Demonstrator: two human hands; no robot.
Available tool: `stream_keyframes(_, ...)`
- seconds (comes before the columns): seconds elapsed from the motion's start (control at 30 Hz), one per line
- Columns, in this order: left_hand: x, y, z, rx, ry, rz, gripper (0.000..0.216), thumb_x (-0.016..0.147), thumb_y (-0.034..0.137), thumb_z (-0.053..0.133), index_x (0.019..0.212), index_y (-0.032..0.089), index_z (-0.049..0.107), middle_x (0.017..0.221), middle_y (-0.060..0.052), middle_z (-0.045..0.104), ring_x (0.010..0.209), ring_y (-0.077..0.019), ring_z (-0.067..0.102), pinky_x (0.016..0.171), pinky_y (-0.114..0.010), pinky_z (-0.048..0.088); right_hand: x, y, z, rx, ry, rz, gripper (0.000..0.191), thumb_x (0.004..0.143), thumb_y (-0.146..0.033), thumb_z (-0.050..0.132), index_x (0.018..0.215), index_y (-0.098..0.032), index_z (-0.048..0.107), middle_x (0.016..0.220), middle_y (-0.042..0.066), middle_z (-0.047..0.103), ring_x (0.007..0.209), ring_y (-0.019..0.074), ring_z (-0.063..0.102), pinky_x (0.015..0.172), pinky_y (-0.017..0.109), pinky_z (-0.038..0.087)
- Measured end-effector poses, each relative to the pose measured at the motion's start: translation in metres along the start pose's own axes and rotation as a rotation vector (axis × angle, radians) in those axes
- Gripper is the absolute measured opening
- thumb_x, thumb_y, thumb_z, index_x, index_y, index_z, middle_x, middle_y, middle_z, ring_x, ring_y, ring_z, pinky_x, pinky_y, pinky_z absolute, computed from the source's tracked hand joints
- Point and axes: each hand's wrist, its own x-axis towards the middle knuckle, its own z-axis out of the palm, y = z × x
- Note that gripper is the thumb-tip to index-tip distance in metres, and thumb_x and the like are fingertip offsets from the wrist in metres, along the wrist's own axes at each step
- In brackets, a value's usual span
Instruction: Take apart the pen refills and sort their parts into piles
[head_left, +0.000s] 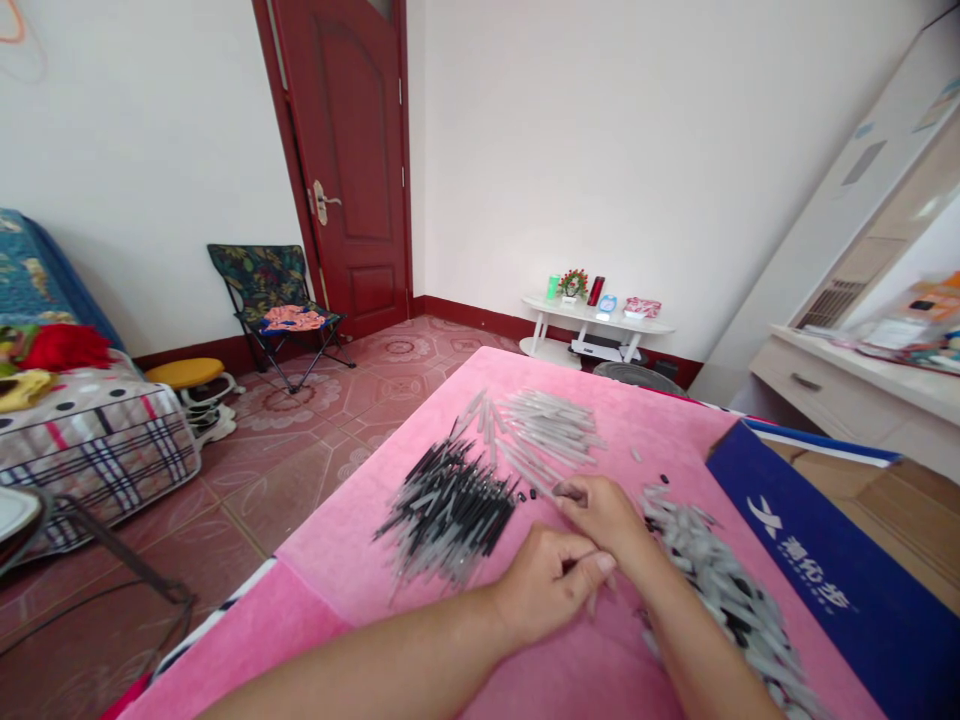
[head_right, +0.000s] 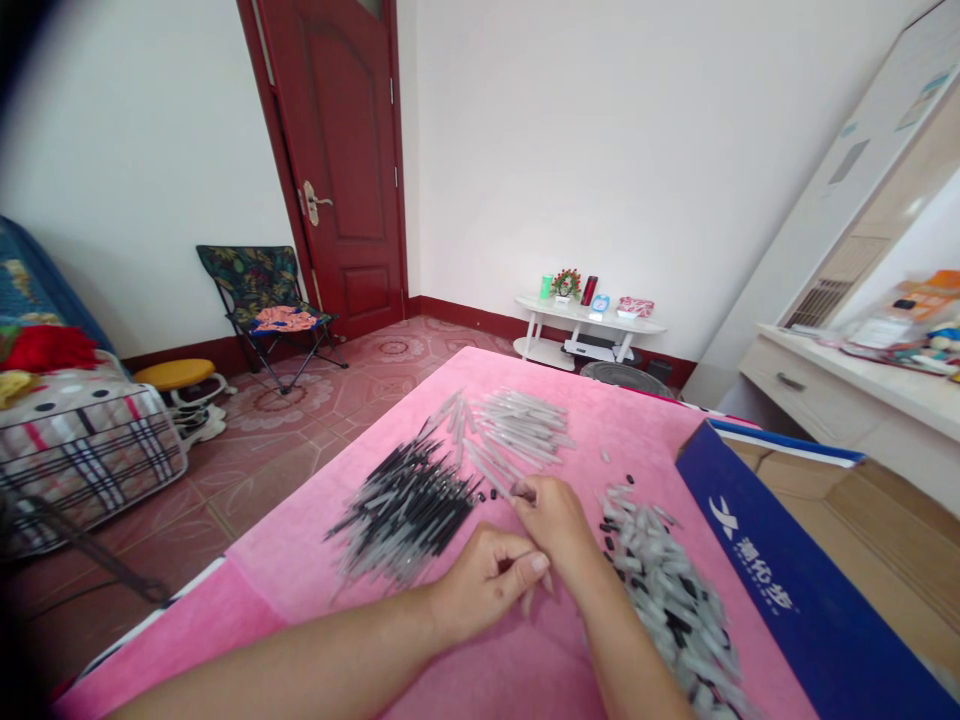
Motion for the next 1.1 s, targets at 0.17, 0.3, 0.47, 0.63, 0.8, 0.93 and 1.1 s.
stream_keyframes(0.17,0.001,-0.003,-0.001,0.003,-0.005,-0.01,0.046,0.081,0.047,0.037,0.065,0.01,0.06,0.049,0.0,0.049,0.048,-0.0085,0.046,0.052,-0.019,0.039,0.007,0.008,0.011,-0.214,0.141,0.085,0.02,0.068,-0.019,0.045,0.069,-0.02,0.065,0.071,0.004,0.067,0.069,0.0159,0.06,0.059,0.023,0.037)
stream_keyframes(0.3,0.001,-0.002,-0.001,-0.024,0.009,-0.025,0.046,0.081,0.046,0.037,0.066,0.01,0.061,0.048,0.0,0.048,0.046,-0.0082,0.045,0.052,-0.019,0.04,0.01,0.007,0.013,-0.125,0.171,0.052,0.023,0.069,-0.022,0.045,0.08,-0.019,0.066,0.081,0.005,0.068,0.074,0.0162,0.06,0.064,0.023,0.039)
stream_keyframes(0.47,0.001,-0.002,-0.002,-0.015,0.0,-0.012,0.045,0.081,0.045,0.037,0.07,0.009,0.062,0.049,0.0,0.049,0.046,-0.0082,0.046,0.05,-0.019,0.038,0.01,0.002,0.016,-0.073,0.09,-0.034,0.021,0.069,-0.021,0.045,0.075,-0.018,0.065,0.074,0.003,0.067,0.067,0.0142,0.059,0.061,0.021,0.039)
stream_keyframes(0.63,-0.001,-0.002,0.0,0.015,0.017,-0.021,0.047,0.082,0.045,0.036,0.066,0.009,0.061,0.049,0.0,0.05,0.046,-0.0076,0.046,0.049,-0.018,0.037,0.011,0.008,0.017,-0.26,0.168,0.075,0.02,0.069,-0.021,0.044,0.071,-0.019,0.064,0.075,0.004,0.067,0.071,0.0157,0.059,0.06,0.022,0.037)
stream_keyframes(0.8,0.011,0.006,-0.02,0.315,0.098,-0.051,0.039,0.079,0.041,0.042,0.067,0.012,0.065,0.059,-0.002,0.06,0.055,-0.011,0.051,0.054,-0.02,0.039,0.007,0.014,0.022,-0.221,0.167,0.131,0.022,0.071,-0.024,0.043,0.075,-0.019,0.064,0.075,0.006,0.067,0.07,0.0169,0.06,0.058,0.022,0.037)
stream_keyframes(0.93,0.039,0.012,-0.077,0.621,0.17,-0.13,0.021,0.072,0.031,0.052,0.082,0.021,0.068,0.076,-0.001,0.067,0.067,-0.0135,0.057,0.061,-0.022,0.041,0.003,0.016,0.026,-0.083,0.242,0.139,0.023,0.071,-0.025,0.045,0.081,-0.019,0.065,0.077,0.005,0.067,0.072,0.0177,0.061,0.06,0.023,0.039)
stream_keyframes(1.1,0.076,0.006,-0.139,0.946,0.265,-0.356,0.016,0.066,0.022,0.06,0.078,0.021,0.069,0.08,-0.002,0.068,0.074,-0.0145,0.059,0.065,-0.022,0.042,0.002,0.019,0.029,-0.004,0.294,0.167,0.02,0.069,-0.023,0.048,0.078,-0.019,0.066,0.074,0.005,0.067,0.069,0.017,0.06,0.06,0.022,0.04)
